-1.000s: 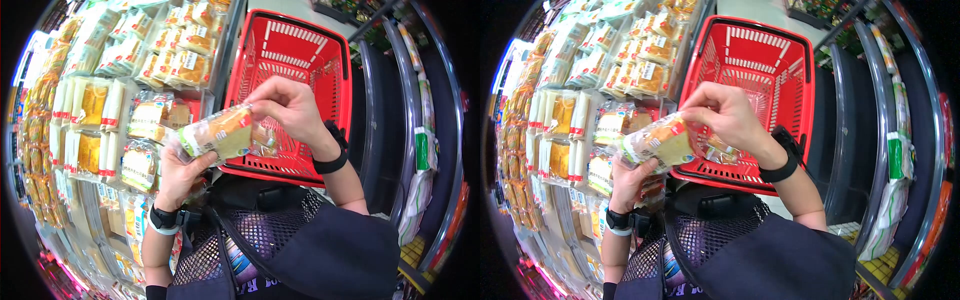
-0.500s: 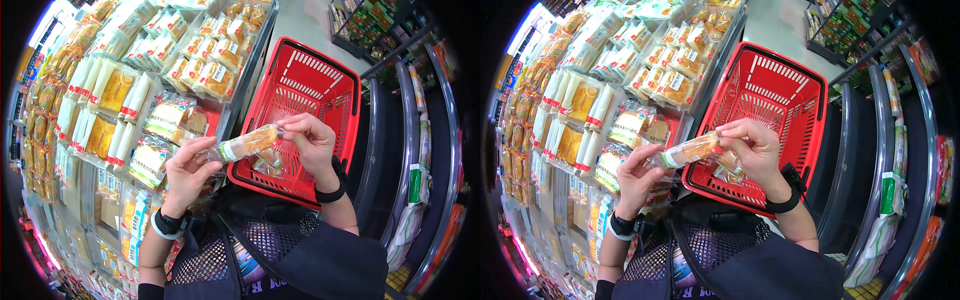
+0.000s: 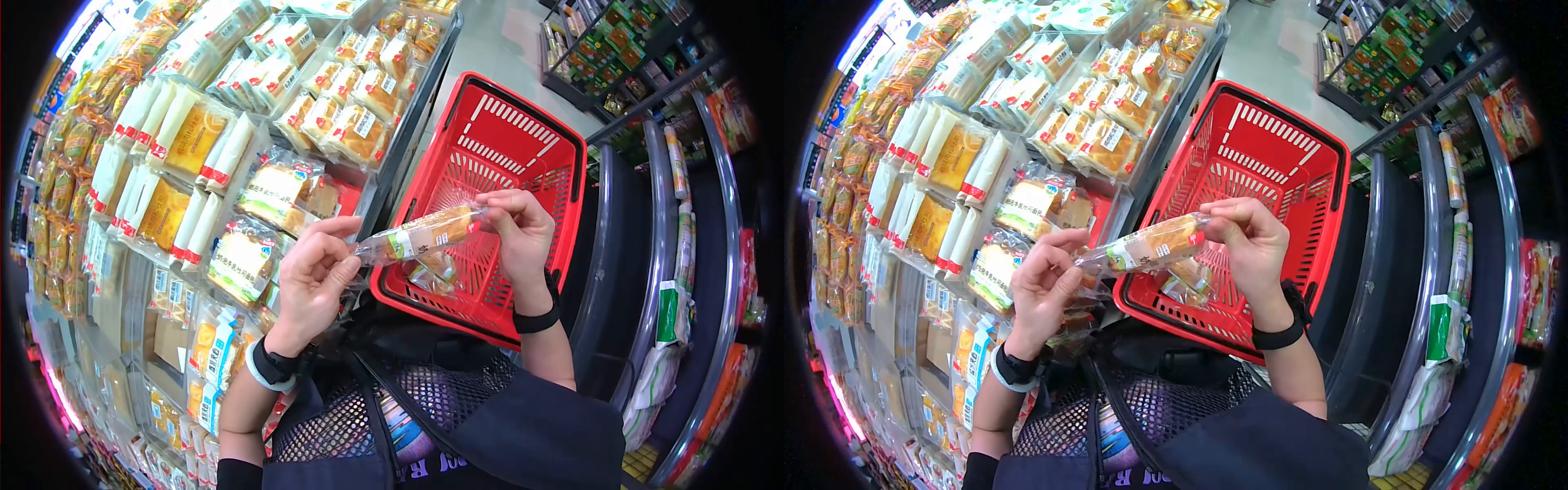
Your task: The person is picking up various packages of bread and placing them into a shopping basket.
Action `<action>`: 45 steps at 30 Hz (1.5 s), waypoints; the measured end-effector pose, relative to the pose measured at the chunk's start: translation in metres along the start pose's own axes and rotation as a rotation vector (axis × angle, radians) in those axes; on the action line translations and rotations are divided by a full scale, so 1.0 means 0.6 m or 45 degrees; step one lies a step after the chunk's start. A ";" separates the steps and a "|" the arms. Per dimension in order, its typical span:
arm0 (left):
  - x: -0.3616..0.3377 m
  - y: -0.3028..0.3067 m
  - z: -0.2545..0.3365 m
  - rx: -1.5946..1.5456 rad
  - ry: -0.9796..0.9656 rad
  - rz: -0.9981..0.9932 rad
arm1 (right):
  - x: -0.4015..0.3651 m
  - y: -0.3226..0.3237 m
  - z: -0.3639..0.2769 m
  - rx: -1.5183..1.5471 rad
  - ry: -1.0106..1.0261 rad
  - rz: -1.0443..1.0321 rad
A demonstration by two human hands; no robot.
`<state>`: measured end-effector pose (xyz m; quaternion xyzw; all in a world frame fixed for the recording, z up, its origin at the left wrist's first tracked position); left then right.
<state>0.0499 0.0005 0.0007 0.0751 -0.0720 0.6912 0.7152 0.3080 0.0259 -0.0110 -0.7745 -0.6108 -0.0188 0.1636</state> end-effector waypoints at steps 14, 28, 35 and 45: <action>0.006 -0.023 -0.028 -0.534 0.625 0.031 | -0.010 0.010 0.086 -0.375 -0.430 0.093; -0.011 -0.108 -0.013 -0.135 0.304 -0.259 | -0.049 -0.032 0.073 0.077 -1.303 -0.103; -0.005 -0.136 0.012 0.285 -0.230 -0.630 | -0.044 -0.004 0.112 0.388 -1.328 0.050; -0.029 -0.035 -0.003 -0.011 0.338 -0.344 | 0.018 0.103 0.248 -1.668 -0.461 -0.579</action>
Point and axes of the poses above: each hand's wrist, its own x-axis towards the middle knuckle, its own y-axis out of the back of the hand, z = x × y, the point moved 4 cm from there along x, towards the middle knuckle, and after that the axes turned 7 degrees about z, right-handed, at the moved point
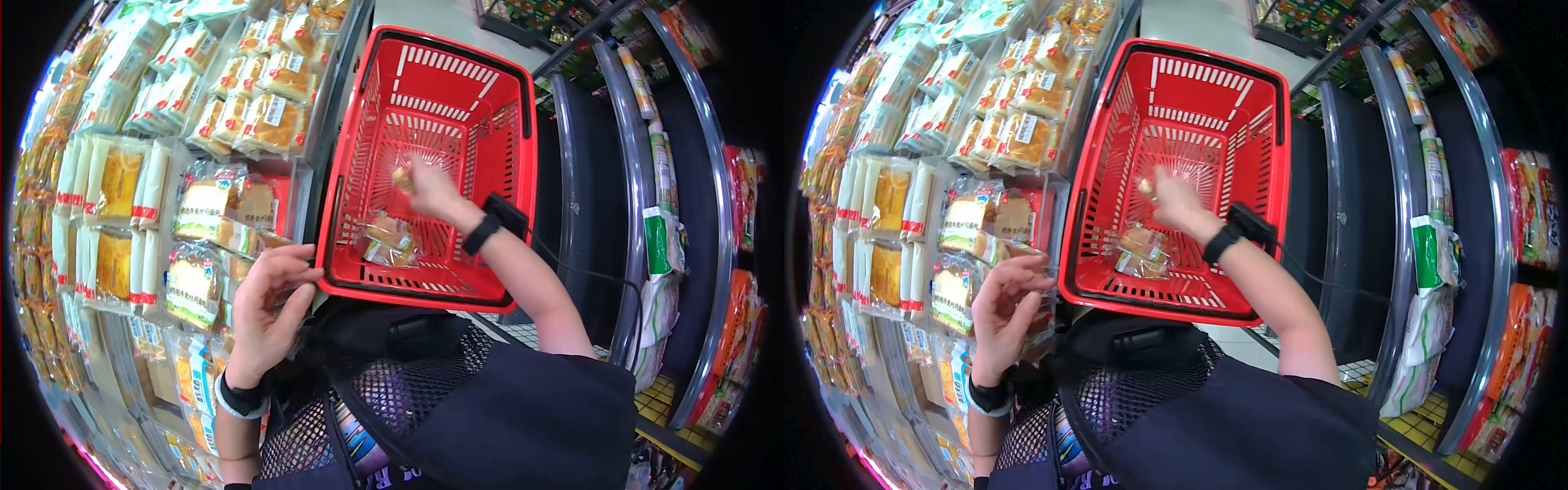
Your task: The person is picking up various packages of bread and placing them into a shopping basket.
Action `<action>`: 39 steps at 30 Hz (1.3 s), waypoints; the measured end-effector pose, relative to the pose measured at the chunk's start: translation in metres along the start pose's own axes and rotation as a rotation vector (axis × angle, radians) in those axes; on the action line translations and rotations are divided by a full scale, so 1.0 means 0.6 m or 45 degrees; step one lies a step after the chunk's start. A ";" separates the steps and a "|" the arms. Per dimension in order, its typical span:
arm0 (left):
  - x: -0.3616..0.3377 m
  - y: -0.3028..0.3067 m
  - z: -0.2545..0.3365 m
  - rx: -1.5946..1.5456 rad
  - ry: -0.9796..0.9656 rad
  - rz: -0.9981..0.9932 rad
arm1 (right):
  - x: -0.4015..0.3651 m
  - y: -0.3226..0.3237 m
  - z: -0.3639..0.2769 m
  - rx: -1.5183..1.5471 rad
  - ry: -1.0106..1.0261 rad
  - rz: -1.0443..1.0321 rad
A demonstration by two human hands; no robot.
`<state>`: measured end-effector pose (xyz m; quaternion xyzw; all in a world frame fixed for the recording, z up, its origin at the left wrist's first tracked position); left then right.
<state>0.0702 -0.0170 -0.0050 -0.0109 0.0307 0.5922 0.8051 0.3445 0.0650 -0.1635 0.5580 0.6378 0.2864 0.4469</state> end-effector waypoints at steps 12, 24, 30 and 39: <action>-0.039 0.051 0.002 0.046 0.050 0.177 | 0.020 -0.096 0.034 0.311 0.066 -0.875; -0.043 0.070 0.011 0.112 0.096 0.271 | -0.136 -0.065 -0.067 -0.158 0.345 -1.087; -0.047 0.085 0.020 0.112 0.066 0.346 | -0.110 0.058 -0.142 0.084 0.399 -0.563; -0.077 0.125 0.006 0.013 -0.030 0.616 | -0.111 0.064 -0.356 0.722 0.933 0.161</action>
Point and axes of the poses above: each hand's wrist, its own x-axis towards the middle knuckle, its own y-axis out of the back of the hand, z = x × y, the point moved 4 cm from there along x, towards the middle knuckle, and after that the axes turned 7 degrees about z, right-handed, at the moved point
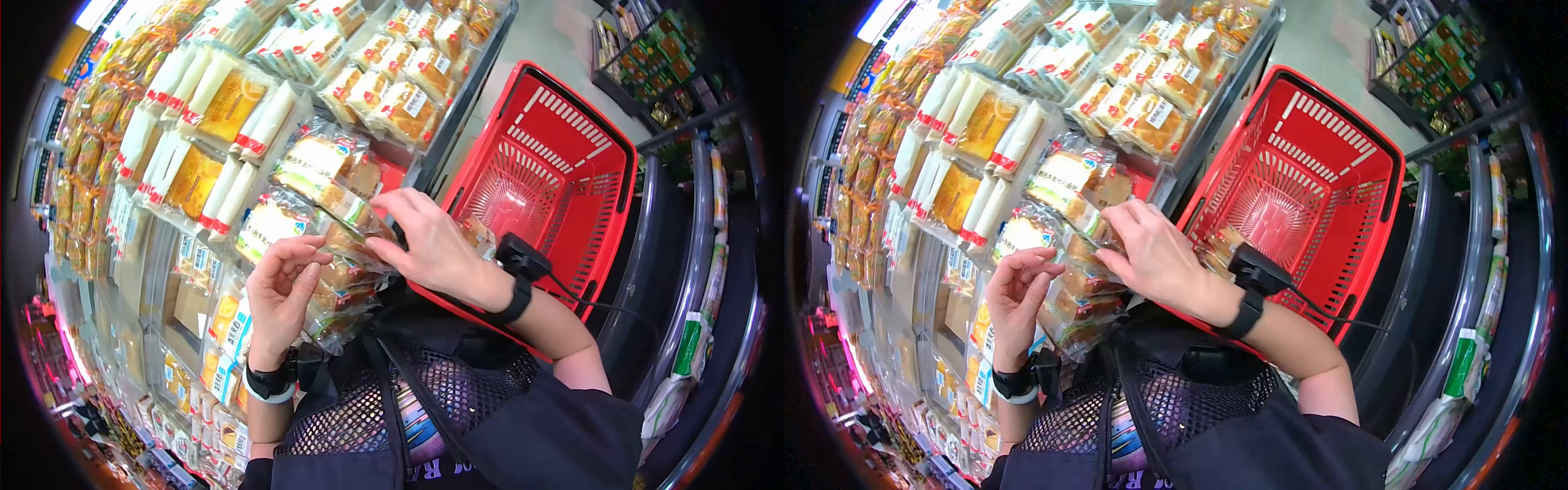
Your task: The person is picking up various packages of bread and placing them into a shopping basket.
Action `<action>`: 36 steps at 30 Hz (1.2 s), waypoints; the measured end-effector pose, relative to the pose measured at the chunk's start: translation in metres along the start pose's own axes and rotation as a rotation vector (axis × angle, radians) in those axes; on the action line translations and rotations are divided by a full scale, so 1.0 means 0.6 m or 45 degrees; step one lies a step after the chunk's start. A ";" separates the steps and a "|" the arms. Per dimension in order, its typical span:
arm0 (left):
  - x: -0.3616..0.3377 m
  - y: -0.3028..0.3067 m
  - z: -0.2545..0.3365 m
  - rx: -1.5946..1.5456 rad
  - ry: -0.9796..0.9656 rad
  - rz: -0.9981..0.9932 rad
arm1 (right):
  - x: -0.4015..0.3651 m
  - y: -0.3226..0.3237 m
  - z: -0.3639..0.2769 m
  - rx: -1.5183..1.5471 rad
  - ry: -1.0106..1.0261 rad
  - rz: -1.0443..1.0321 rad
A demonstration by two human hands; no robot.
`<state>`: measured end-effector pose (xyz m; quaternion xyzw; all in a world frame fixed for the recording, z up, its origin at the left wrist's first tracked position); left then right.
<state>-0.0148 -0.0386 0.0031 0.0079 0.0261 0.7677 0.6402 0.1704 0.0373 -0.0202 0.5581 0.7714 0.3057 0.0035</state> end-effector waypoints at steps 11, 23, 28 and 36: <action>-0.009 0.029 -0.006 -0.054 0.157 0.085 | 0.030 -0.047 0.062 0.054 -0.206 -0.011; 0.039 0.034 0.027 -0.198 0.146 0.080 | 0.083 0.124 -0.008 0.196 -0.076 0.460; 0.079 -0.010 0.017 -0.581 0.377 -0.114 | 0.040 0.077 -0.070 0.090 0.240 0.252; 0.074 -0.025 -0.019 -0.643 0.321 -0.112 | -0.022 0.055 -0.069 0.048 0.492 0.162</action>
Point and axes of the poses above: each hand's wrist, its own x-axis towards the middle knuckle, its own y-axis out of the back of the hand, z = x × y, the point moved 4 cm from there along x, towards the middle knuckle, and after that the axes turned 7 degrees about z, right-handed, at the moved point
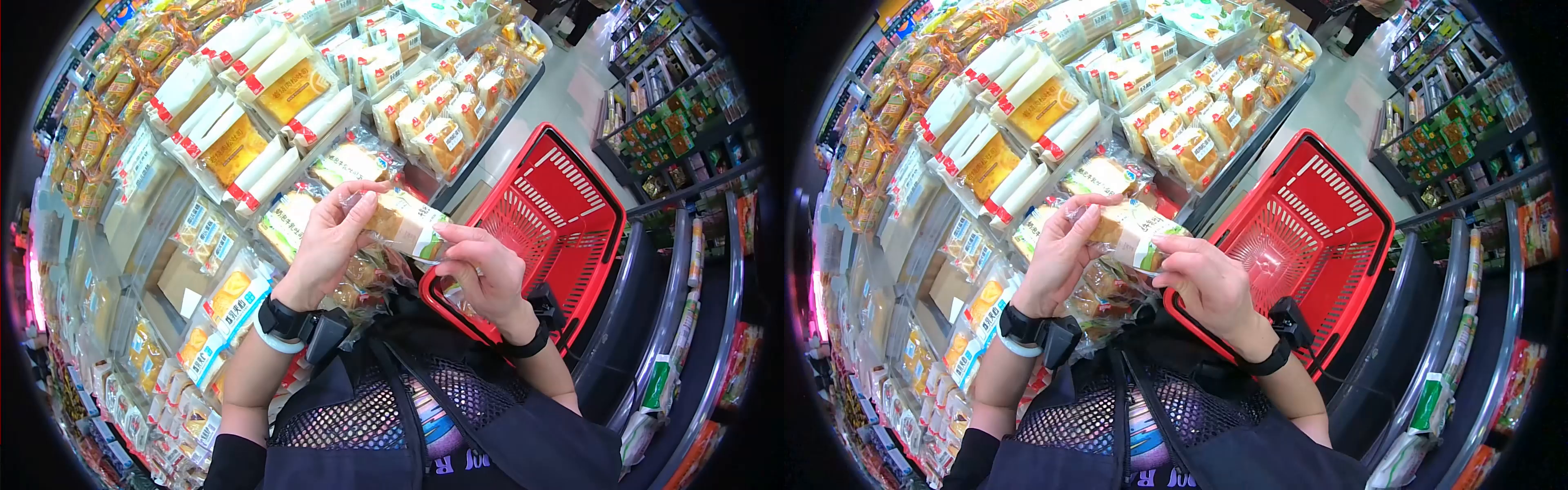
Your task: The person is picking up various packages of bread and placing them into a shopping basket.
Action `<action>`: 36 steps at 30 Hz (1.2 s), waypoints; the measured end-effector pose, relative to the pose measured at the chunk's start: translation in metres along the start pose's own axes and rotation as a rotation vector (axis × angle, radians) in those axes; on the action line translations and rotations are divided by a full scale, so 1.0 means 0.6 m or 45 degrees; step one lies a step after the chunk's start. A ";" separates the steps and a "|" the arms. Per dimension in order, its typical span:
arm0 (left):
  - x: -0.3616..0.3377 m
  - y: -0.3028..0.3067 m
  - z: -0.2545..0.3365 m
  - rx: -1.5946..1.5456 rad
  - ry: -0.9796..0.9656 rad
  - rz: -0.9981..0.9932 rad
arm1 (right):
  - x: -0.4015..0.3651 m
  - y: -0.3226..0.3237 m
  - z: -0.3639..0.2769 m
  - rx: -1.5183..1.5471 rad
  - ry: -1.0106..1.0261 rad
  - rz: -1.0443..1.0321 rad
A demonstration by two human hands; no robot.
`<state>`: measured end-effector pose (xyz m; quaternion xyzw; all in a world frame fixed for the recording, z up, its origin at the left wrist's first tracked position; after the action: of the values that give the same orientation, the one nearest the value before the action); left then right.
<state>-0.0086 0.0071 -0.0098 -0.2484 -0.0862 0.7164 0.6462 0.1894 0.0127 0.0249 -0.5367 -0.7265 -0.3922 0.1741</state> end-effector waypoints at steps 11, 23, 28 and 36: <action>-0.009 0.016 -0.002 0.032 -0.051 0.112 | -0.017 -0.009 0.032 0.041 -0.379 -0.102; -0.004 0.042 0.000 0.028 -0.093 0.162 | -0.057 -0.031 0.000 -0.139 -0.637 0.213; -0.004 0.044 0.007 -0.013 -0.132 0.238 | -0.143 -0.098 -0.028 0.360 -0.536 -0.795; -0.002 0.045 0.005 -0.006 -0.153 0.223 | -0.151 -0.114 -0.026 0.304 -0.349 -1.075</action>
<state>-0.0341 0.0026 -0.0189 -0.2131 -0.1046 0.7835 0.5743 0.1572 -0.0652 -0.0526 -0.2168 -0.9380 -0.2678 -0.0382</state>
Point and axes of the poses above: each hand's wrist, its own x-axis towards the middle knuckle, its own y-axis out of the back of the hand, z = x × y, the point moved 4 cm from there along x, towards the middle knuckle, and after that the axes turned 7 degrees about z, right-handed, at the moved point
